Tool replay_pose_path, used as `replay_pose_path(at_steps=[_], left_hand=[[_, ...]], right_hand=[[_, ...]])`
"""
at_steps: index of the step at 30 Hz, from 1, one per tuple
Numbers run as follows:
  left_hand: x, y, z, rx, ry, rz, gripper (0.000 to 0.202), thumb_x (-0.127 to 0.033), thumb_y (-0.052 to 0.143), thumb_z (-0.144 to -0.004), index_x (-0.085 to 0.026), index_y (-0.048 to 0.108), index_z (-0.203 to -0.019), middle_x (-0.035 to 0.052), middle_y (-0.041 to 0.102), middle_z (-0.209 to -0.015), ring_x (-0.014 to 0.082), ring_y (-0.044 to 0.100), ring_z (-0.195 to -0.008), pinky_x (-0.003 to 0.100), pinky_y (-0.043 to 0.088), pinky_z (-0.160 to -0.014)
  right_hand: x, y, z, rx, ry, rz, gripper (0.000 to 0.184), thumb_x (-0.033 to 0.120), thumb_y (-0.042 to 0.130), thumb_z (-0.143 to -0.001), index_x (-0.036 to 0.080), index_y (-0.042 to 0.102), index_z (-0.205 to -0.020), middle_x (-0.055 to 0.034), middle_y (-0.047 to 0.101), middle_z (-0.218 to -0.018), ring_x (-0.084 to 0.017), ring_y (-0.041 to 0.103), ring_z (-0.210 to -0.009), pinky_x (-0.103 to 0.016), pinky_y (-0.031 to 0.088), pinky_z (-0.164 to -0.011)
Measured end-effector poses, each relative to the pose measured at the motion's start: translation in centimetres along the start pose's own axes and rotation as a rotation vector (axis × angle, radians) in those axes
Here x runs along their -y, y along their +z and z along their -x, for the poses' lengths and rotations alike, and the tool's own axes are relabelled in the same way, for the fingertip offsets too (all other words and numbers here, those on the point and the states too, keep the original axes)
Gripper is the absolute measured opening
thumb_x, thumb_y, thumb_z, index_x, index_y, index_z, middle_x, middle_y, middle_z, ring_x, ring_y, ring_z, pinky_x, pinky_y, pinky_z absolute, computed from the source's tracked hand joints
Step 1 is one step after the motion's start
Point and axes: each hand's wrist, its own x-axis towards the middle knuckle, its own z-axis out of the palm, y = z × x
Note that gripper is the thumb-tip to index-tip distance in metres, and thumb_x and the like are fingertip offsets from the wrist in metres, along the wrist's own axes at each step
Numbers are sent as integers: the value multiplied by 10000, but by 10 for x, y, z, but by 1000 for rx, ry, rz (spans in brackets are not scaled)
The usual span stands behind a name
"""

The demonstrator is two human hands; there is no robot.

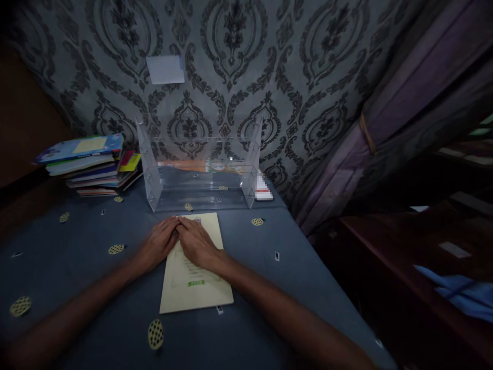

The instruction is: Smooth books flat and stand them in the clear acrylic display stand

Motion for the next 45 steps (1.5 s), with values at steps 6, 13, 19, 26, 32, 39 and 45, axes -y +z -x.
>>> replay_pose_path(at_steps=[6,13,19,26,32,39,45], left_hand=[[-1,-5,-1,52,-9,-56,353,-247,372,-987,-184,499,-1311,122,603,-1334,258,536,-1274,463,454,-1040],[-1,-5,0,72,0,-112,360,-262,331,-1009,-175,517,-1305,114,606,-1338,248,529,-1286,449,446,-1038],[-3,-6,-1,67,11,-136,353,-243,344,-1000,-154,546,-1276,122,610,-1335,246,540,-1273,441,455,-1028],[-1,-6,-3,57,38,-129,337,-235,361,-995,-180,565,-1257,113,620,-1324,250,541,-1270,455,459,-1011],[-3,-4,-12,116,128,-124,366,-221,367,-980,-154,553,-1289,130,594,-1361,246,528,-1292,477,410,-1072],[-37,18,-52,265,185,-97,392,-259,385,-985,-165,527,-1338,116,537,-1428,233,467,-1353,466,345,-1131],[-67,26,-66,296,238,-41,415,-232,379,-986,-188,496,-1382,107,530,-1436,230,441,-1373,493,339,-1125]], right_hand=[[-25,2,6,11,52,76,422,111,377,-948,181,526,-1337,-126,560,-1406,-215,452,-1366,-460,323,-1166],[-73,-13,36,-100,196,75,390,186,356,-974,167,565,-1302,-133,577,-1392,-244,481,-1349,-502,358,-1146],[-82,-7,41,-195,157,-18,388,206,374,-963,195,585,-1289,-116,591,-1378,-253,491,-1338,-526,386,-1126],[-88,-9,43,-240,164,-187,404,199,400,-932,189,593,-1287,-111,613,-1350,-253,513,-1315,-497,411,-1106],[-94,-20,40,-241,239,-391,383,238,410,-933,222,590,-1270,-73,651,-1297,-219,596,-1207,-435,453,-1056],[-96,-27,35,-277,288,-583,376,297,410,-953,222,554,-1292,-75,680,-1252,-212,607,-1193,-431,436,-1065],[-99,-22,36,-318,280,-620,380,380,410,-969,225,577,-1274,-79,696,-1220,-224,635,-1152,-437,456,-1046]])
